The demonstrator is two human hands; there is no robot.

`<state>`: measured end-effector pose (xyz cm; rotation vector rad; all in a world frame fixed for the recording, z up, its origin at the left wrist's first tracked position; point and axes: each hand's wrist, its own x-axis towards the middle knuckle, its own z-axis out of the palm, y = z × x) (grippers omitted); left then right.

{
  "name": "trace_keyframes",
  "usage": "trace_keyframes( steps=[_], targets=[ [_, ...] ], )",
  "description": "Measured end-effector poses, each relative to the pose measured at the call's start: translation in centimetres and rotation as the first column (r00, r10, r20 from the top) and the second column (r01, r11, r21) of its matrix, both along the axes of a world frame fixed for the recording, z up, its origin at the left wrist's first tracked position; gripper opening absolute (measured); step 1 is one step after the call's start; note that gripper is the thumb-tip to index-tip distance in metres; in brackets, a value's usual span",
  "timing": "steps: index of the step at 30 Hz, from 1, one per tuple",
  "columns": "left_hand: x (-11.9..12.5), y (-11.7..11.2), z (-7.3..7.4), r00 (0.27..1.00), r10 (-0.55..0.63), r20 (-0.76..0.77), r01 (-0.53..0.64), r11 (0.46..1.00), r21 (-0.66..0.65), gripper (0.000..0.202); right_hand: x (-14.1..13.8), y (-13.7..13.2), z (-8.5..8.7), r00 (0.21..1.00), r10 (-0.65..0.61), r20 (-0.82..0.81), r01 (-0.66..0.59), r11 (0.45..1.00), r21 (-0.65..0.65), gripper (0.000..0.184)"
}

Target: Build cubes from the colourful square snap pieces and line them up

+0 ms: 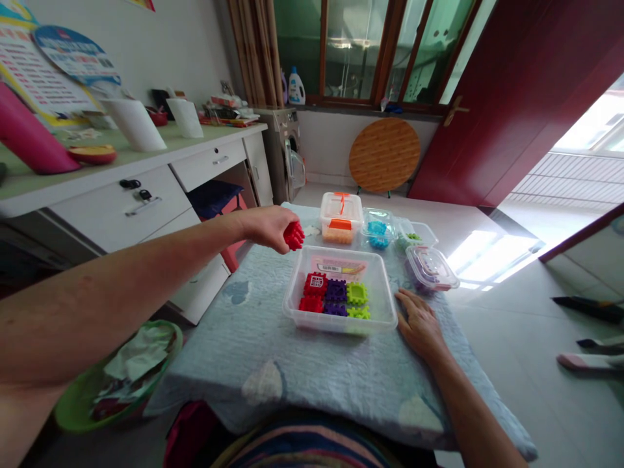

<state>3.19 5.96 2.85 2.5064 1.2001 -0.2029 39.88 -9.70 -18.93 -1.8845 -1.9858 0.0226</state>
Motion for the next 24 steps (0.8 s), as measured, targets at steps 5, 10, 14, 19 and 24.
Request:
trace_keyframes(
  steps=[5, 10, 14, 19, 24],
  targets=[
    [5.4, -5.2, -0.7, 0.974, -0.192, -0.120, 0.204, 0.973, 0.105, 0.029, 0.0, 0.0, 0.0, 1.000, -0.001, -0.007, 0.001, 1.000, -0.003, 0.045],
    [7.8, -6.3, -4.5, 0.959, -0.201, -0.199, 0.242, 0.948, 0.206, 0.033, 0.1, 0.0, 0.0, 1.000, -0.001, -0.006, 0.001, 1.000, -0.002, 0.045],
    [8.5, -6.0, -6.7, 0.947, -0.146, -0.285, 0.217, 0.947, 0.236, 0.030, 0.2, 0.0, -0.2, 1.000, -0.001, 0.002, 0.001, 1.000, -0.005, 0.045],
    [8.7, -6.2, -7.5, 0.930, -0.099, -0.354, 0.189, 0.955, 0.230, 0.021, 0.0, -0.2, -0.1, 1.000, -0.003, 0.004, 0.003, 1.000, 0.001, 0.045],
    [8.4, -6.2, -7.9, 0.937, -0.092, -0.336, 0.187, 0.947, 0.261, 0.017, 0.1, -0.2, 0.0, 1.000, 0.002, 0.005, -0.002, 1.000, 0.007, 0.044]
  ],
)
